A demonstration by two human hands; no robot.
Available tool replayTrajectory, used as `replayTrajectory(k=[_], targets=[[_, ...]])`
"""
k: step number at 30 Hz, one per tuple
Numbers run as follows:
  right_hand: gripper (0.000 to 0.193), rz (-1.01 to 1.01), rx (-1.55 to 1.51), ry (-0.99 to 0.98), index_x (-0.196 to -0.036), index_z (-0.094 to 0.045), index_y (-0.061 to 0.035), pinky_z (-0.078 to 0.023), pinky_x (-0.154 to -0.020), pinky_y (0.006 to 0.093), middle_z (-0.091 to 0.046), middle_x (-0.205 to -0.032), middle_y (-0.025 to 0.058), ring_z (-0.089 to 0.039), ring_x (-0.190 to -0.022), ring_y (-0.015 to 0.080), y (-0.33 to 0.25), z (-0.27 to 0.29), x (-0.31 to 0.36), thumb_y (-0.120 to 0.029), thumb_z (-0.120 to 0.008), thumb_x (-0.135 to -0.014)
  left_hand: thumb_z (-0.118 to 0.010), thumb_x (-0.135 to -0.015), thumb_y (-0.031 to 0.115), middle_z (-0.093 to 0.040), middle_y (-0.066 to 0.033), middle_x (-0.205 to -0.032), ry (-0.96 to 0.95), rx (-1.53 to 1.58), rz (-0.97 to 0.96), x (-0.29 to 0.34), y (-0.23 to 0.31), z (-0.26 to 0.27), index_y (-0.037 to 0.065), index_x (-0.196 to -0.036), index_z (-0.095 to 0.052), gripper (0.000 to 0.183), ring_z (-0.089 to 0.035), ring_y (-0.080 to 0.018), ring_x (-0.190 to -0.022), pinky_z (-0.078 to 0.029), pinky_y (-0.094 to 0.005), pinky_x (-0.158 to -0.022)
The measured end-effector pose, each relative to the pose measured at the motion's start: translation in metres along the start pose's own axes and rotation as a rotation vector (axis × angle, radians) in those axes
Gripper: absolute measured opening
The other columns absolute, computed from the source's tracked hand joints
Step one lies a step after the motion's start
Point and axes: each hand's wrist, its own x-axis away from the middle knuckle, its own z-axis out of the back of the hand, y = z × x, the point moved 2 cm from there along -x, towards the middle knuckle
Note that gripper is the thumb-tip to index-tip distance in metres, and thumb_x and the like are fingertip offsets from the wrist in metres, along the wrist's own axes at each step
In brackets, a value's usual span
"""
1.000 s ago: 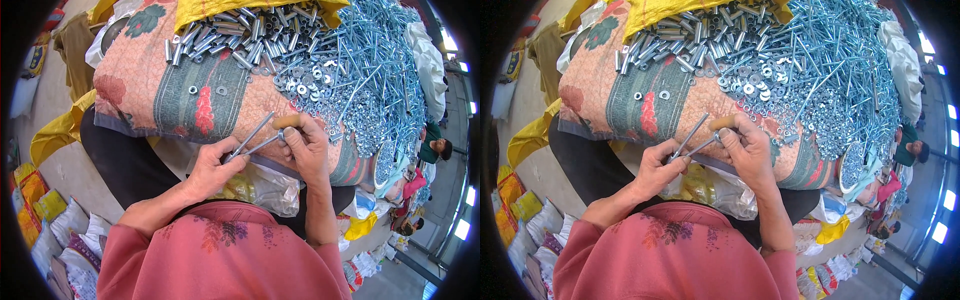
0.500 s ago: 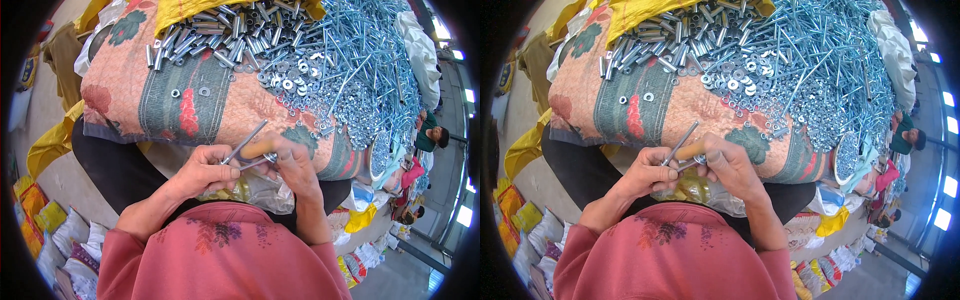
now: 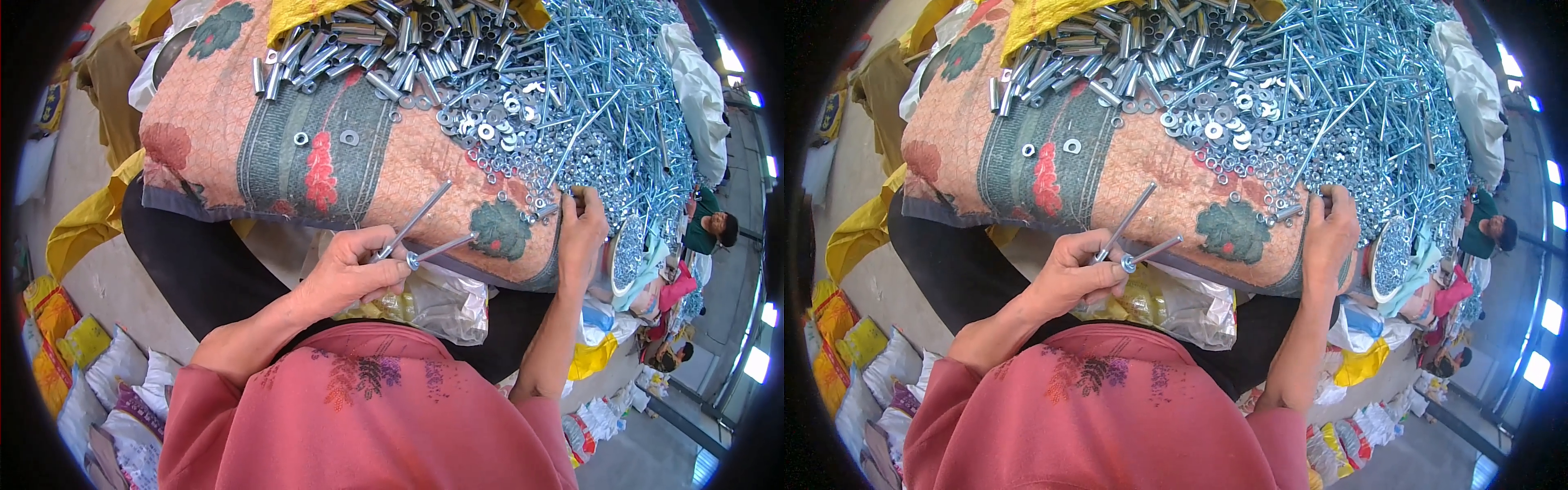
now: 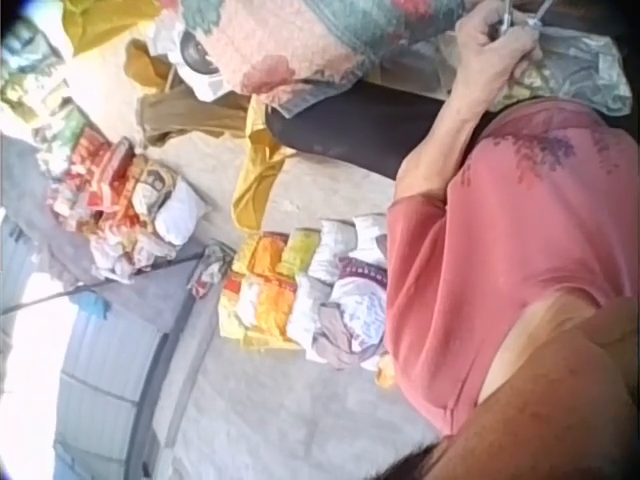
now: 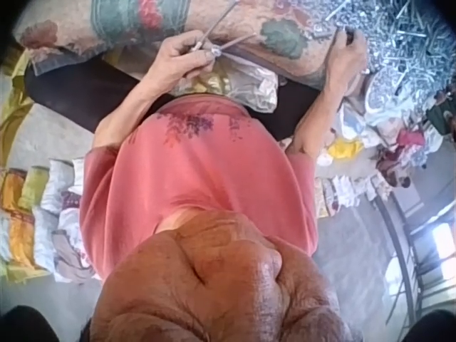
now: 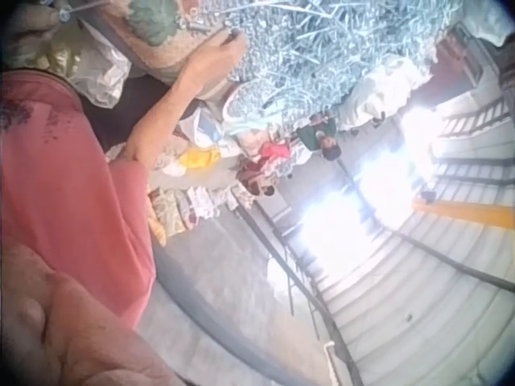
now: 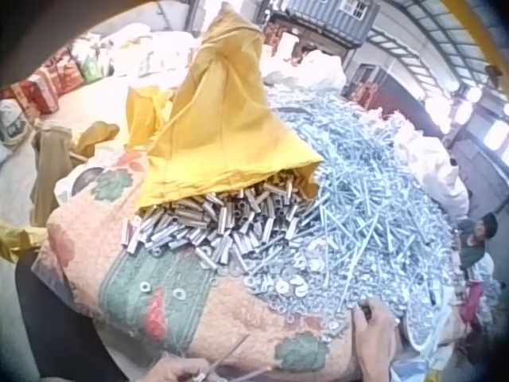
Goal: The person assembles hardware fasteners by sliding washers and threading nuts onto metal bolts by hand.
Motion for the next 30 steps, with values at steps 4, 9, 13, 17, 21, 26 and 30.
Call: replayTrajectory(k=[4,9,13,17,21,26,30], targets=[[0.016,-0.067,-0.092,0.029,-0.094,-0.059,-0.0003,-0.045,-0.065,0.03,-0.06,-0.079,0.0094,-0.056,-0.069,0.0169,0.006,0.005,0.0,-0.007,-0.06,-0.079,-0.058,-0.085,0.01,-0.057,-0.0049,-0.066,0.031,-0.078,0.013,0.001,0.0,0.0,0.003,-0.083,-0.054,0.008,-0.04,-0.003,-0.045,-0.029,-0.0182,-0.04],[0.017,-0.171,-0.837,-0.301,-0.095,-0.06,-0.0025,-0.041,-0.059,0.0189,-0.057,-0.079,-0.0001,-0.05,-0.067,0.0045,-0.051,0.022,0.032,-0.003,-0.061,-0.077,-0.059,-0.085,0.013,-0.056,-0.0002,-0.062,0.05,-0.16,0.057,0.0,-0.002,-0.001,0.004,-0.082,-0.055,0.01,-0.041,-0.0015,-0.046,-0.031,-0.0181,-0.041],[0.019,-0.135,-1.147,-0.667,-0.095,-0.059,0.0001,-0.042,-0.057,0.0184,-0.058,-0.078,0.0009,-0.052,-0.067,0.0038,-0.093,0.007,0.064,0.003,-0.063,-0.077,-0.059,-0.085,0.014,-0.054,0.0007,-0.061,0.01,-0.152,0.093,0.0,-0.003,-0.004,0.005,-0.082,-0.056,0.01,-0.041,-0.0014,-0.047,-0.03,-0.018,-0.041],[0.018,-0.159,-1.193,-0.694,-0.096,-0.057,0.0047,-0.046,-0.057,0.0195,-0.06,-0.081,0.0063,-0.057,-0.068,0.0072,-0.093,-0.001,0.069,0.002,-0.064,-0.079,-0.059,-0.085,0.013,-0.055,-0.0001,-0.062,0.01,-0.108,0.13,0.002,-0.005,0.001,0.005,-0.082,-0.055,0.01,-0.039,-0.0018,-0.044,-0.028,-0.0179,-0.039],[0.018,-0.272,-1.47,-0.741,-0.097,-0.055,0.0047,-0.05,-0.058,0.0229,-0.061,-0.083,0.0105,-0.06,-0.071,0.0131,-0.096,-0.004,0.072,0.002,-0.062,-0.08,-0.059,-0.084,0.011,-0.056,-0.0021,-0.062,-0.082,0.214,0.263,0.004,-0.007,-0.001,0.005,-0.082,-0.054,0.008,-0.035,-0.0019,-0.041,-0.023,-0.0176,-0.036],[0.017,-0.31,-1.65,-0.591,-0.097,-0.053,0.0049,-0.053,-0.061,0.0262,-0.062,-0.087,0.0148,-0.062,-0.072,0.0174,-0.103,-0.011,0.088,0.002,-0.061,-0.082,-0.058,-0.083,0.01,-0.055,-0.0025,-0.06,-0.116,0.302,0.323,0.002,-0.005,-0.005,0.006,-0.082,-0.055,0.006,-0.035,-0.0022,-0.04,-0.023,-0.0176,-0.036],[0.017,-0.311,-1.543,-0.422,-0.097,-0.052,0.0043,-0.053,-0.059,0.0264,-0.061,-0.087,0.0147,-0.062,-0.071,0.0172,-0.112,-0.016,0.092,0.003,-0.06,-0.081,-0.058,-0.083,0.011,-0.055,-0.0011,-0.058,0.077,-0.296,-0.023,0.003,0.0,-0.003,0.005,-0.082,-0.057,0.006,-0.04,-0.0023,-0.043,-0.027,-0.0172,-0.039]])
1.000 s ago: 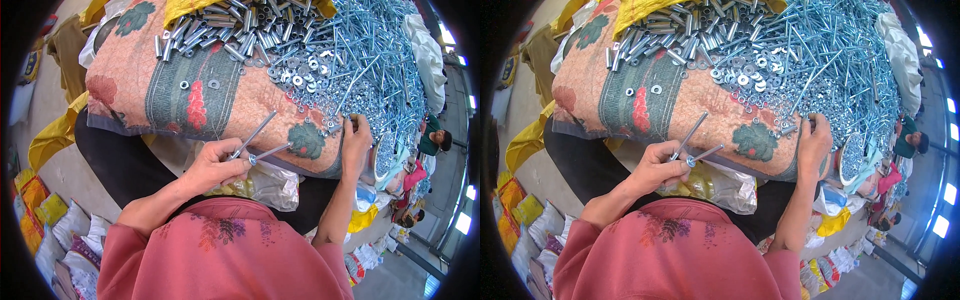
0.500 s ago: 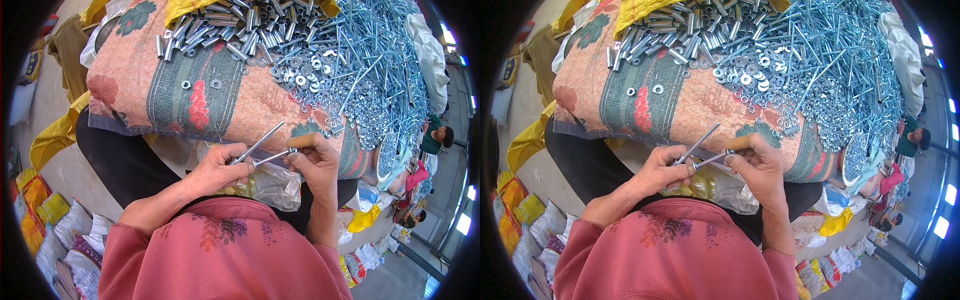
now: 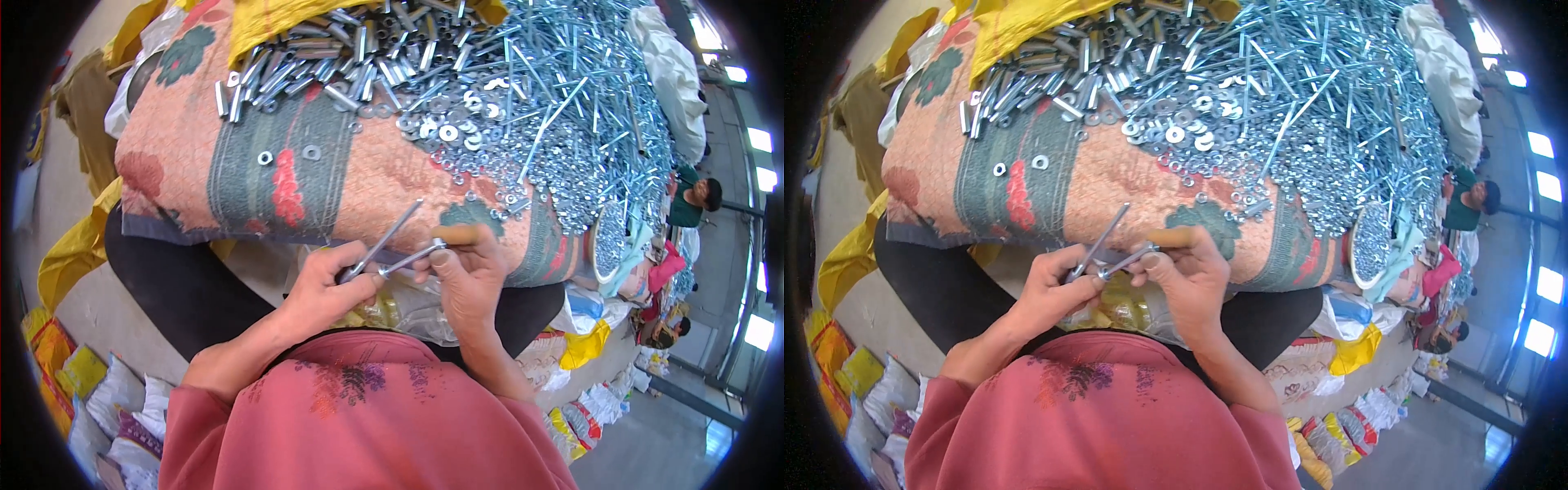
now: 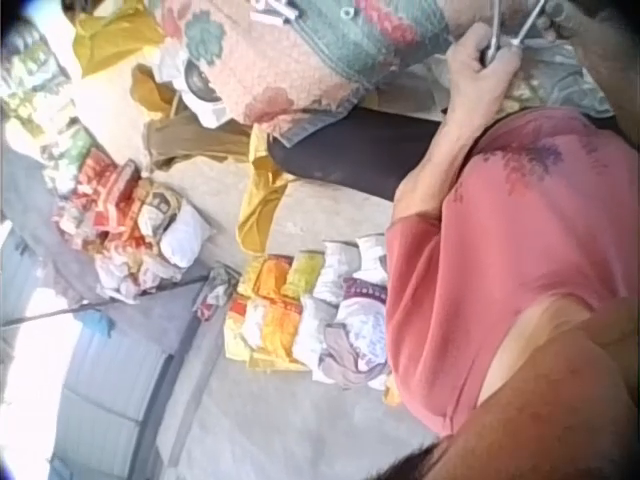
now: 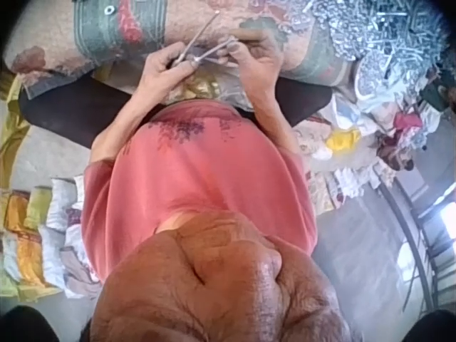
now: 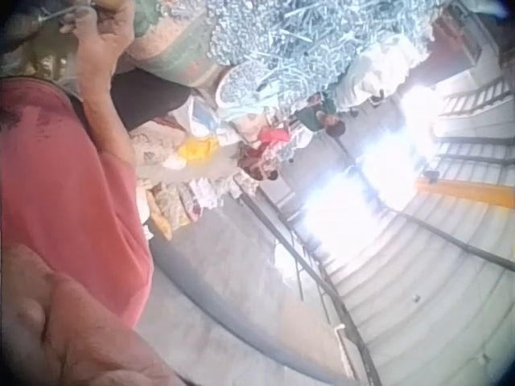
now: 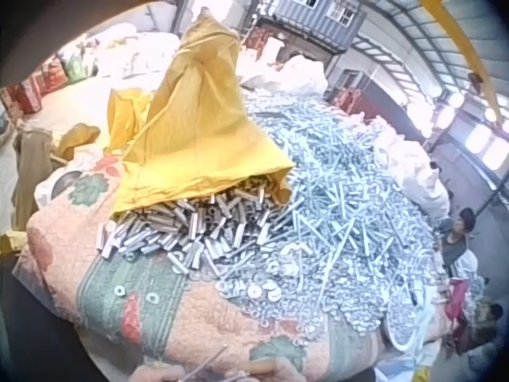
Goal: The person assembles hardware fasteners by sliding washers and threading nuts onto metal bolts by hand.
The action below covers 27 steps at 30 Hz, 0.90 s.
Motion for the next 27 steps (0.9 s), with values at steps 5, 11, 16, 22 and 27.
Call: replayTrajectory(k=[5,11,16,22,27], targets=[[0.017,-0.226,0.001,-0.241,-0.096,-0.053,0.0047,-0.053,-0.059,0.0272,-0.06,-0.089,0.0147,-0.062,-0.07,0.0173,0.001,-0.007,-0.002,0.006,-0.059,-0.08,-0.06,-0.085,0.014,-0.058,-0.0037,-0.065,-0.148,0.396,0.184,-0.003,0.005,0.003,0.003,-0.088,-0.059,0.011,-0.041,-0.0018,-0.046,-0.029,-0.0166,-0.041],[0.013,0.007,-0.096,-0.338,-0.095,-0.055,0.0046,-0.052,-0.064,0.0249,-0.058,-0.094,0.0112,-0.061,-0.075,0.0148,-0.036,0.002,-0.005,0.006,-0.057,-0.082,-0.06,-0.086,0.02,-0.056,-0.003,-0.064,-0.19,0.307,0.122,0.0,0.001,0.008,0.002,-0.097,-0.06,0.021,-0.039,-0.0029,-0.045,-0.029,-0.0177,-0.041],[0.017,-0.134,-0.001,-0.265,-0.095,-0.056,0.0048,-0.05,-0.068,0.0269,-0.054,-0.094,0.0114,-0.058,-0.079,0.0163,-0.015,-0.003,0.005,0.008,-0.06,-0.078,-0.063,-0.084,0.021,-0.047,0.0025,-0.055,-0.145,0.299,0.206,0.002,-0.01,-0.004,0.003,-0.092,-0.06,0.02,-0.039,-0.0033,-0.045,-0.027,-0.0187,-0.041],[0.02,-0.094,0.262,-0.188,-0.099,-0.057,-0.0016,-0.044,-0.071,0.02,-0.056,-0.086,0.0004,-0.054,-0.078,0.0054,-0.01,0.006,0.0,-0.002,-0.064,-0.08,-0.064,-0.082,0.016,-0.049,0.0023,-0.055,0.032,0.248,0.145,-0.002,-0.002,-0.002,0.005,-0.082,-0.057,0.013,-0.041,-0.0029,-0.046,-0.028,-0.0188,-0.041],[0.021,-0.125,0.23,-0.113,-0.098,-0.058,-0.0014,-0.044,-0.071,0.0201,-0.058,-0.086,0.0016,-0.054,-0.077,0.0065,-0.014,0.003,-0.005,-0.001,-0.066,-0.079,-0.064,-0.083,0.015,-0.051,0.0025,-0.057,0.044,0.171,0.064,-0.004,-0.003,0.0,0.005,-0.08,-0.056,0.013,-0.045,-0.0027,-0.05,-0.031,-0.0179,-0.044]])
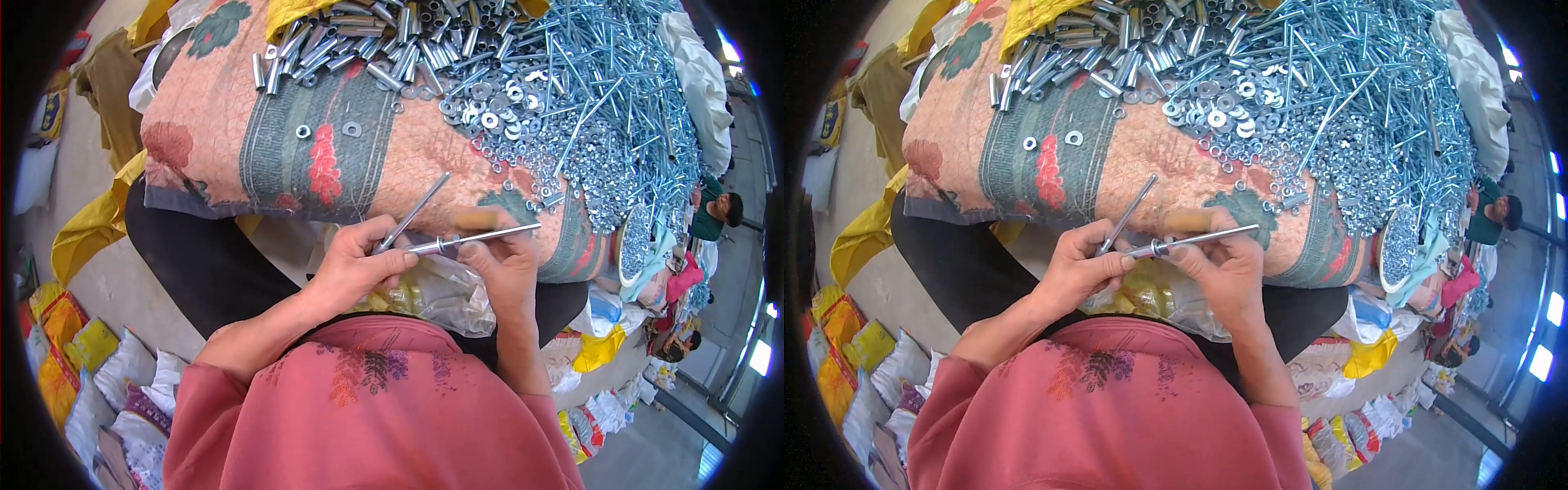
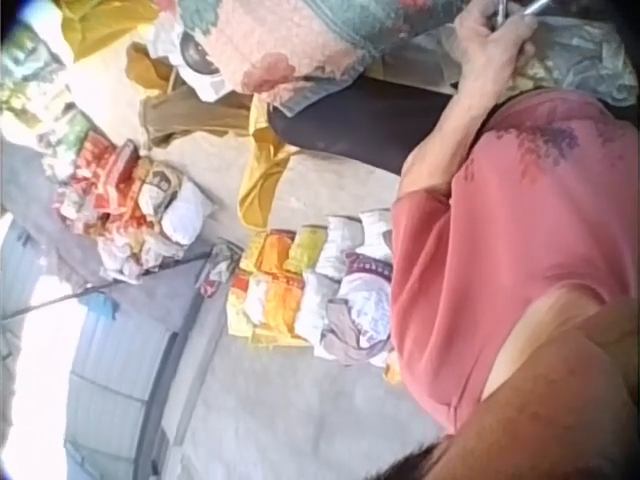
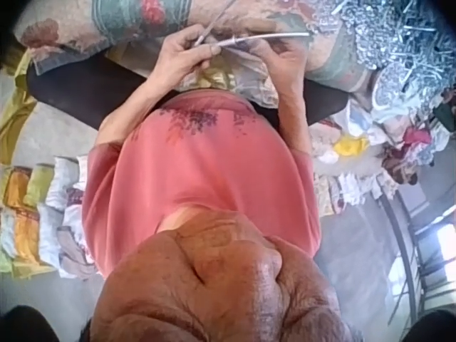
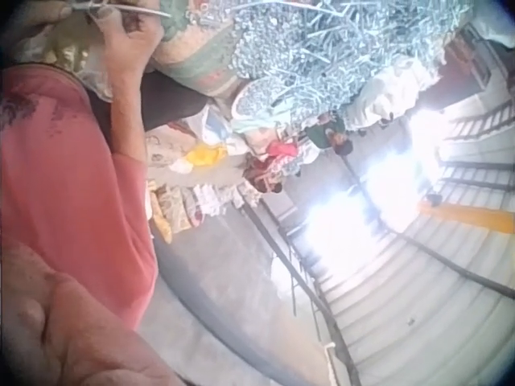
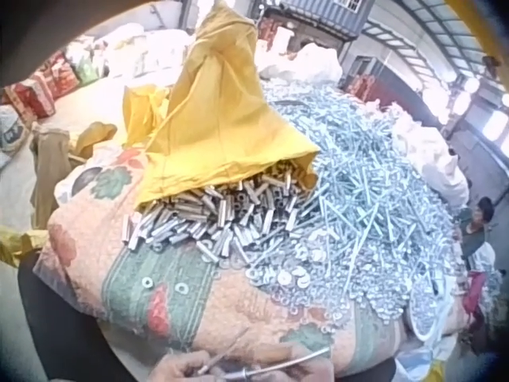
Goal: The person assembles hardware fasteners by sliding washers and threading nuts onto metal bolts by hand.
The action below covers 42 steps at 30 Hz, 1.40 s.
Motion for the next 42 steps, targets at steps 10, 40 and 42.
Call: replayTrajectory(k=[10,40,42], targets=[[0.032,0.02,-0.146,-0.116,-0.11,-0.052,0.0059,-0.051,-0.077,0.0282,-0.063,-0.098,0.013,-0.062,-0.092,0.0183,0.009,0.021,0.004,-0.015,-0.059,-0.087,-0.06,-0.085,0.014,-0.053,0.0028,-0.06,-0.016,-0.076,0.03,0.009,0.002,-0.001,0.005,-0.081,-0.056,0.01,-0.044,-0.0017,-0.054,-0.031,-0.019,-0.049],[0.014,-0.076,-0.097,-0.018,-0.093,-0.06,0.0018,-0.037,-0.052,0.0201,-0.054,-0.073,0.0005,-0.046,-0.061,0.0054,0.01,-0.012,0.01,-0.009,-0.061,-0.085,-0.062,-0.082,0.011,-0.053,-0.0035,-0.056,-0.009,-0.297,-0.177,0.008,-0.006,-0.014,0.002,-0.079,-0.052,0.014,-0.051,-0.01,-0.052,-0.036,-0.0267,-0.046],[0.011,0.0,0.099,0.088,-0.089,-0.06,0.0014,-0.037,-0.055,0.0187,-0.053,-0.072,-0.0007,-0.046,-0.062,0.0045,0.017,-0.014,0.011,-0.009,-0.062,-0.084,-0.065,-0.079,0.012,-0.051,-0.0082,-0.059,0.148,-0.827,-0.688,0.01,-0.006,-0.011,0.0,-0.08,-0.052,0.018,-0.051,-0.0173,-0.052,-0.037,-0.0305,-0.047]])
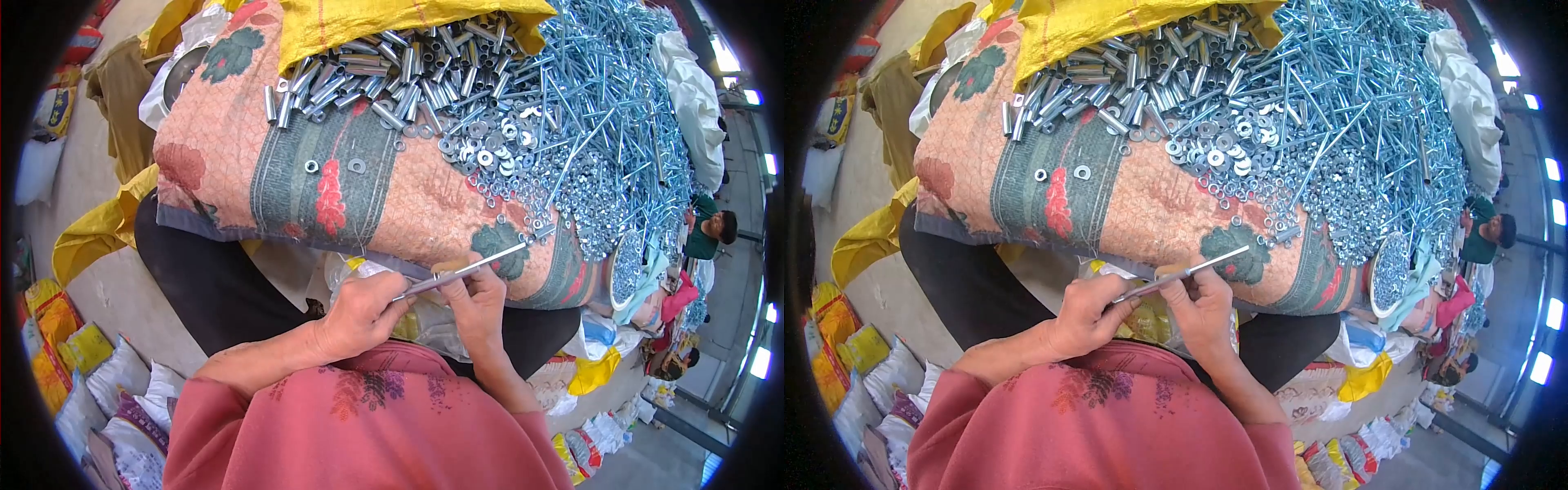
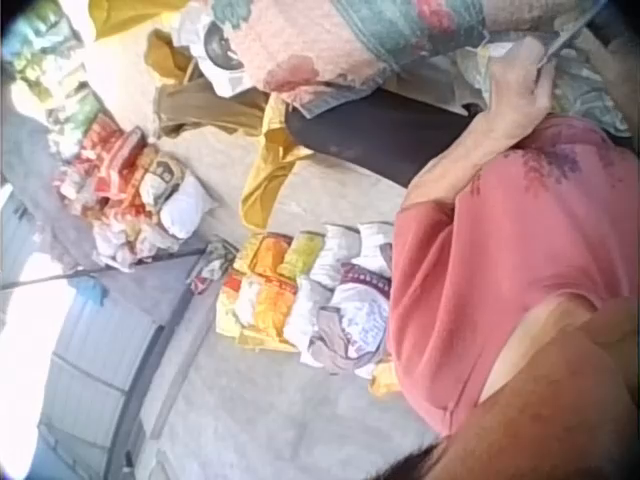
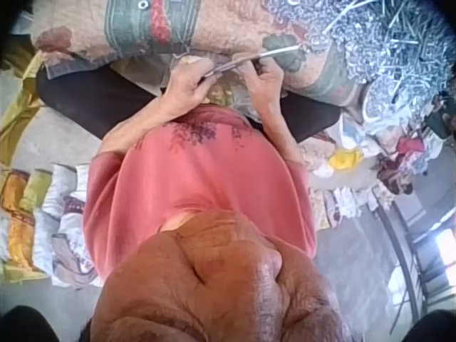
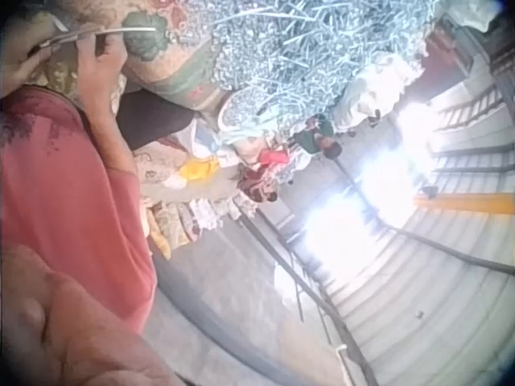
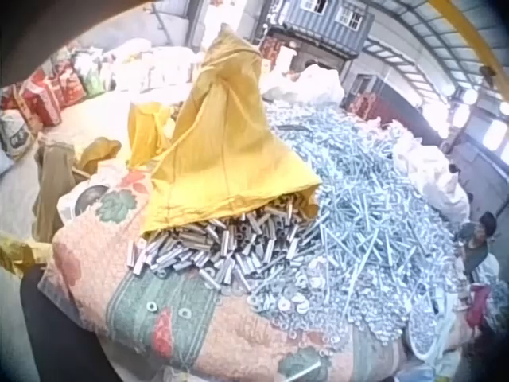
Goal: The person assembles hardware fasteners by sliding washers and threading nuts onto metal bolts by hand.
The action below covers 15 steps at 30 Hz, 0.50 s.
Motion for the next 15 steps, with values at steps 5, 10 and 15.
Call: replayTrajectory(k=[5,10,15], targets=[[0.013,-0.11,0.055,-0.196,-0.093,-0.059,0.0021,-0.042,-0.06,0.0197,-0.056,-0.082,0.0016,-0.052,-0.07,0.007,-0.003,0.03,0.007,-0.001,-0.058,-0.081,-0.065,-0.08,0.013,-0.05,-0.0078,-0.064,-0.249,0.326,0.207,-0.004,-0.004,0.01,0.0,-0.082,-0.052,0.018,-0.047,-0.0168,-0.052,-0.036,-0.0289,-0.048],[0.031,0.063,0.414,-0.181,-0.099,-0.061,-0.001,-0.042,-0.06,0.0203,-0.059,-0.086,0.0029,-0.053,-0.069,0.0078,-0.033,0.04,-0.023,0.004,-0.06,-0.068,-0.055,-0.09,0.022,-0.045,0.0032,-0.061,-0.189,0.65,0.491,-0.004,-0.008,0.01,0.002,-0.082,-0.054,0.021,-0.042,-0.0041,-0.057,-0.034,-0.0221,-0.05],[0.017,0.594,0.928,0.139,-0.085,-0.061,-0.0034,-0.042,-0.059,0.0321,-0.053,-0.078,0.0095,-0.055,-0.069,0.0233,-0.034,0.026,-0.09,-0.008,-0.067,-0.071,-0.052,-0.091,0.023,-0.045,0.0033,-0.06,-0.148,0.655,0.481,-0.004,-0.013,0.003,0.003,-0.081,-0.054,0.023,-0.041,-0.0033,-0.056,-0.034,-0.0217,-0.049]])
